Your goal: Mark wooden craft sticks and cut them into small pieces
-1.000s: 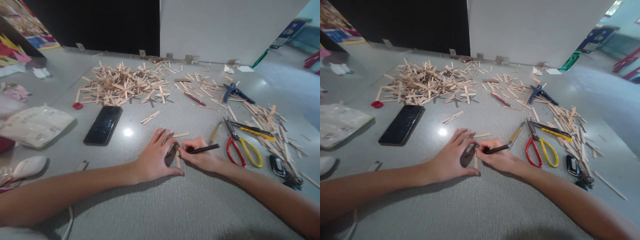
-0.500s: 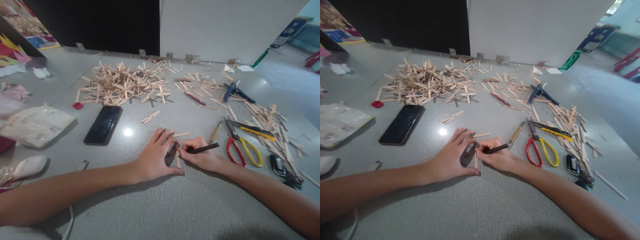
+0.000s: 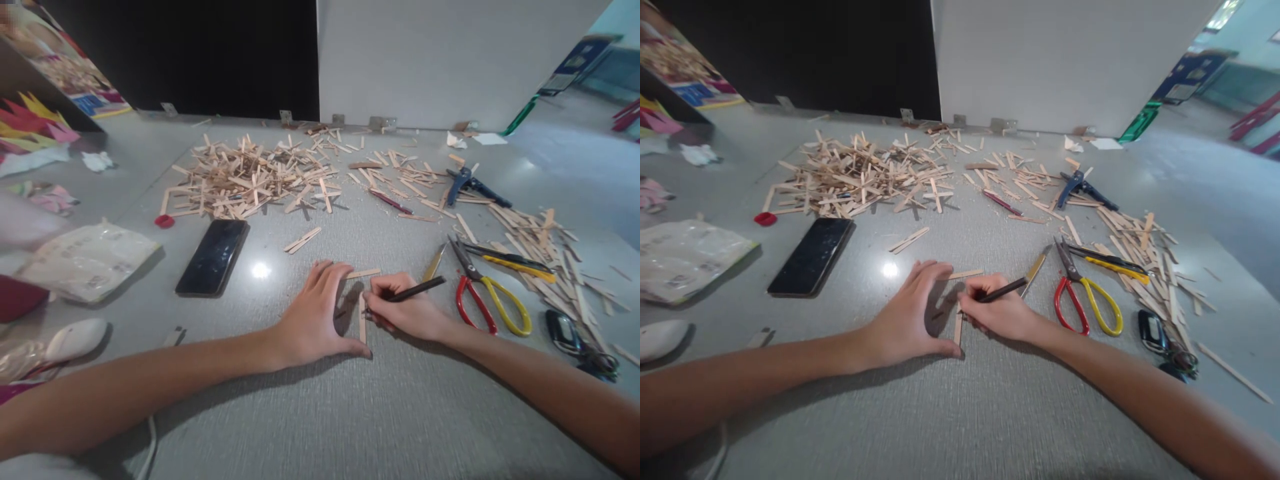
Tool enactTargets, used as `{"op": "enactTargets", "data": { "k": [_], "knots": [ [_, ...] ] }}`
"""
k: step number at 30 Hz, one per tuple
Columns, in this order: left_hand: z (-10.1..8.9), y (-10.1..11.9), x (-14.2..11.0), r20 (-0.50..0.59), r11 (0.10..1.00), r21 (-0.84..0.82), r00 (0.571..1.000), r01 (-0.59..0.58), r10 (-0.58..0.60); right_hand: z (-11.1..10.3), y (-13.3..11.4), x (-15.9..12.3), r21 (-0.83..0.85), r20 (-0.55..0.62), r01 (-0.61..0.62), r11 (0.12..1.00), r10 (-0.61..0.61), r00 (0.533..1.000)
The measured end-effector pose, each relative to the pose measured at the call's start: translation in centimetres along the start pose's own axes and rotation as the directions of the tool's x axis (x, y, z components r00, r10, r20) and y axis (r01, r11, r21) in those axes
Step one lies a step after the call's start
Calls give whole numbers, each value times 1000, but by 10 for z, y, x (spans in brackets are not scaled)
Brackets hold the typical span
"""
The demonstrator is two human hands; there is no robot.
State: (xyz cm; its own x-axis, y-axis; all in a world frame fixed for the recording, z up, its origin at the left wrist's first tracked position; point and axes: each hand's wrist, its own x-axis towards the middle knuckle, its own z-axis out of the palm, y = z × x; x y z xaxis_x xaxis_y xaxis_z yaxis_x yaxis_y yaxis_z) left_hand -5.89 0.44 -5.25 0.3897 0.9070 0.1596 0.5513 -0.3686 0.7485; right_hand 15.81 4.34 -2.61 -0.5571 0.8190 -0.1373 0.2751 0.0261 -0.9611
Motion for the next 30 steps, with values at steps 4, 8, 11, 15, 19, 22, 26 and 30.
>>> {"op": "enactTargets", "data": {
  "k": [4, 8, 11, 15, 19, 22, 26, 30],
  "knots": [
    [-4, 2, 0, -189, 990, -117, 981, -75, 52, -1, -5, -2, 162, -151, -43, 986, 68, 986],
    [-5, 7, 0, -254, 975, -66, 949, -211, 188, 1, -4, -3, 129, -226, -9, 992, 38, 973],
    [-6, 12, 0, -280, 978, -92, 947, -188, 156, 2, 3, -4, -37, -348, 89, 995, -96, 932],
    [-18, 20, 10, -230, 884, -467, 968, -18, -102, -2, 11, -3, -443, -309, 225, 868, -384, 870],
    [-48, 28, 33, 198, 285, -921, 949, 266, -246, -9, 10, -5, -791, 29, 310, 528, -473, 881],
    [-66, 33, 50, 197, 128, -965, 955, 229, -222, -7, -4, -13, -944, 97, 237, 230, -493, 864],
    [-59, 42, 72, 193, 116, -970, 965, 215, -177, 15, -33, -14, -894, 418, 400, -203, -700, 579],
    [-32, 59, 92, 229, 365, -906, 973, 216, -8, 33, -57, 14, -665, 736, 570, -482, -553, 390]
  ]
}}
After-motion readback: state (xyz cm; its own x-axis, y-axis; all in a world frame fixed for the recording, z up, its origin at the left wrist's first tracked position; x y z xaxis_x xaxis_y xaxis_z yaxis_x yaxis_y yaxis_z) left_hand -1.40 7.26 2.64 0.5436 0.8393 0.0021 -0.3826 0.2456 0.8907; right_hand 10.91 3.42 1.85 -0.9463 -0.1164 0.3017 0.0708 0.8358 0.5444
